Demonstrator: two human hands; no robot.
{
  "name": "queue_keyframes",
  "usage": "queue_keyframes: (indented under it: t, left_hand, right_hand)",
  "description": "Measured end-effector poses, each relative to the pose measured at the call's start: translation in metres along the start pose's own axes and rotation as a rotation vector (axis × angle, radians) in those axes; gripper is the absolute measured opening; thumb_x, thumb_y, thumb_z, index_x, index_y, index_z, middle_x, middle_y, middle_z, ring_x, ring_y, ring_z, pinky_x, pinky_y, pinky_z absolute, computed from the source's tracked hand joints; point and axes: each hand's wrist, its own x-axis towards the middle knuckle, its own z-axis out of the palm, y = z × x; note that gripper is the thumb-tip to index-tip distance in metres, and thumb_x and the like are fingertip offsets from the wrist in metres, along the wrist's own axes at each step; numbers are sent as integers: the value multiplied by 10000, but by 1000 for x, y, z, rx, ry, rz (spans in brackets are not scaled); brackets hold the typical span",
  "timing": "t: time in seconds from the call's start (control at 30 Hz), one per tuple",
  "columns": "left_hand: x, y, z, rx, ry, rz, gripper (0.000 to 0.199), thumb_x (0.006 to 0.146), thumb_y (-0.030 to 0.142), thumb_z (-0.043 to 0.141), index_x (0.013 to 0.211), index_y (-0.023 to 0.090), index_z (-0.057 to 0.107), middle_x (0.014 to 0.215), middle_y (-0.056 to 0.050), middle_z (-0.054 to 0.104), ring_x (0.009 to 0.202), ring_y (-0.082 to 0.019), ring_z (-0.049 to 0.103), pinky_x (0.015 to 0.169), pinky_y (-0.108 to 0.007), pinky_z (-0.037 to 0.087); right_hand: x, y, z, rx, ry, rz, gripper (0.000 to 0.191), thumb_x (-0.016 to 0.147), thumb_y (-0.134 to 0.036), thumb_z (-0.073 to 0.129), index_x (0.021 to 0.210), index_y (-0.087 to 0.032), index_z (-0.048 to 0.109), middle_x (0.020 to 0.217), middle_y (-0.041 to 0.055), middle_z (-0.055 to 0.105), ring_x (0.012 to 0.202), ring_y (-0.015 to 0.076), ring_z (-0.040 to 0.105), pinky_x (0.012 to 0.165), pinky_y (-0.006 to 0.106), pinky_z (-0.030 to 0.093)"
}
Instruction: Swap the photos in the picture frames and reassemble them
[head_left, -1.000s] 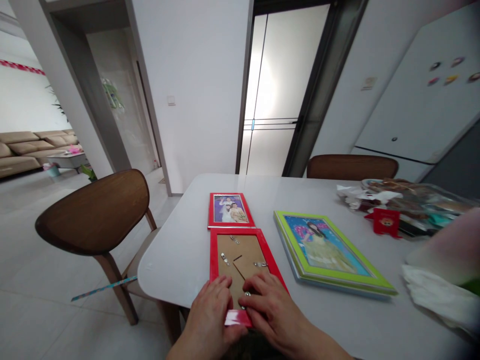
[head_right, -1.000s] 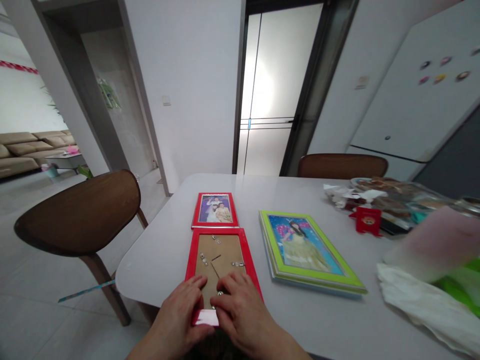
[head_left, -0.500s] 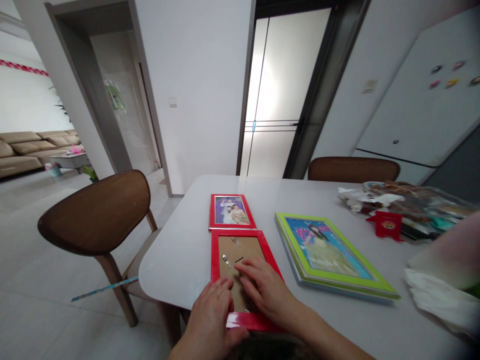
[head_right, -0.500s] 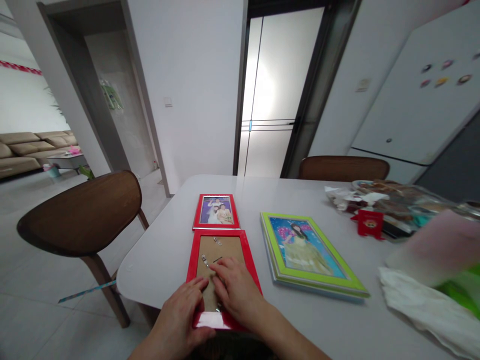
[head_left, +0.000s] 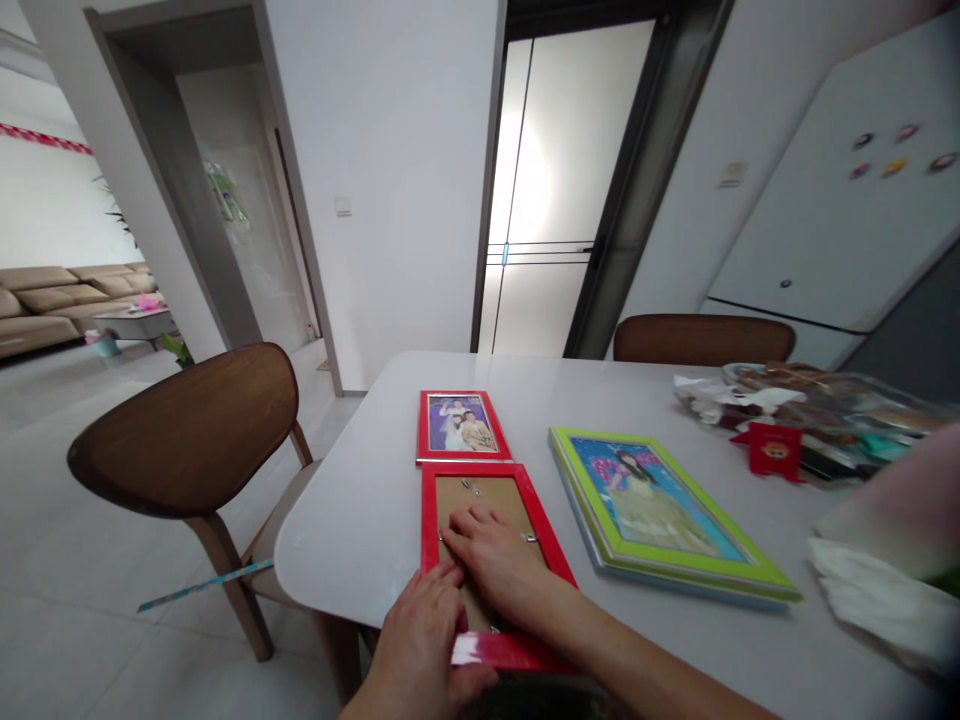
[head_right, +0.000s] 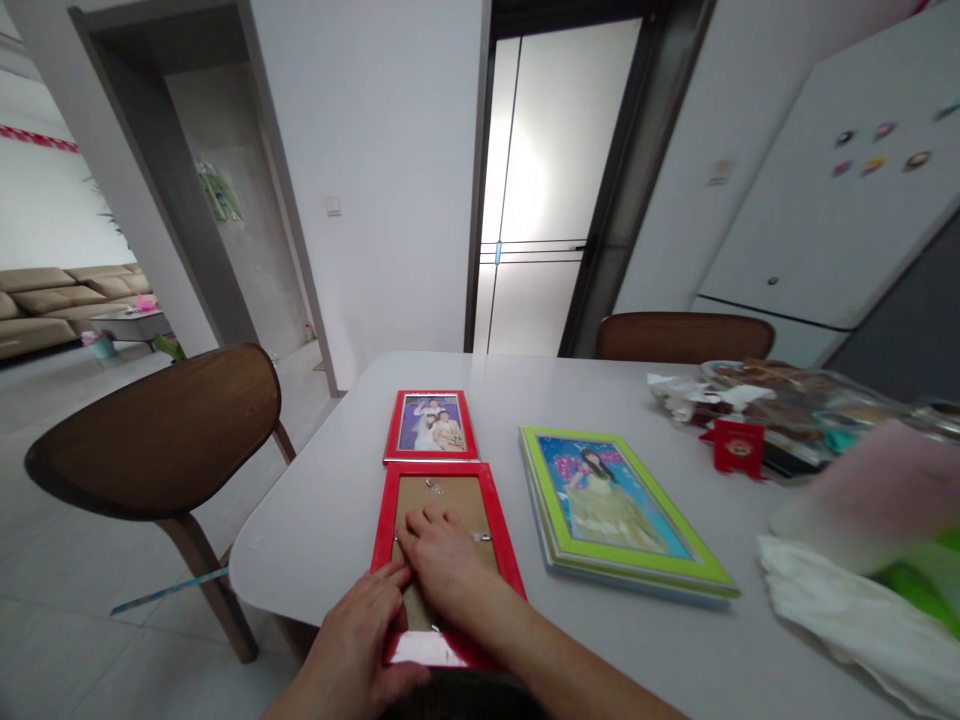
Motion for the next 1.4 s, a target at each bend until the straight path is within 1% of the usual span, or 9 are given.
queue_keyframes:
  t: [0.2,0.47,0.7,0.9,1.03,1.1,1.13,1.27,1.4]
  left_hand:
    - [-1,-1,2,16,-16,6,344,494,274,734,783,186,571,1240,-83,471,1156,-239,392,978,-395,289]
    - [0,2,-2,41,-55,-22,396,499,251,723,854,160,570,1252,-108,452,1163,-250,382,987,-401,281]
    - [3,6,8,105,-69,-2,553,481,322,727,968,135,542,1252,-149,440,1170,-293,362,1004,-492,203]
    - [6,0,16,100,22,134,426,546,257,681,935,161,536,1169,-131,526,1114,-292,430,993,-488,237]
    - [8,7,-4,-162,252,174,242,607,257,627,805,195,502,1084,-115,565,1023,-276,500,901,-452,363]
    - [11,19,-9,-415,383,153,169,651,299,589,727,203,472,1075,-113,557,997,-268,512,833,-408,412]
    - [13,27,-8,-563,422,142,179,666,333,577,705,204,459,1078,-114,552,989,-267,516,811,-392,422]
    - [21,58,6,-1095,406,104,312,638,466,602,699,195,461,1095,-120,547,936,-256,555,753,-333,451]
    - [32,82,-1,-1292,419,50,453,548,379,710,897,197,485,1065,-96,570,945,-243,556,767,-305,455]
  right_hand:
    - [18,25,1,151,146,289,223,802,-208,385,875,-167,592,874,59,597,806,141,520,691,235,359]
    - [46,55,15,149,219,567,195,767,-235,430,751,-151,605,786,97,636,728,186,561,606,263,351]
    - [46,60,7,297,295,580,216,744,-262,436,703,-136,606,726,94,642,695,188,570,608,270,378]
    - [-7,67,-22,507,443,522,323,783,-338,352,950,-157,561,934,72,629,808,154,576,695,253,430]
    - [-54,56,-25,1056,696,739,359,744,-391,417,1004,-171,529,939,84,621,793,179,585,671,289,455]
    - [-61,33,-14,1469,672,747,341,720,-399,472,968,-178,547,802,50,644,722,167,595,653,289,457]
    - [-60,18,-7,1668,568,704,327,708,-402,501,930,-171,566,753,42,646,701,162,596,647,289,456]
    - [-40,-29,7,2207,493,574,214,657,-360,590,667,-147,603,576,6,617,594,126,585,612,242,456]
    - [-46,-17,-19,2306,668,499,193,664,-317,597,747,-144,621,676,24,657,658,145,610,645,248,473]
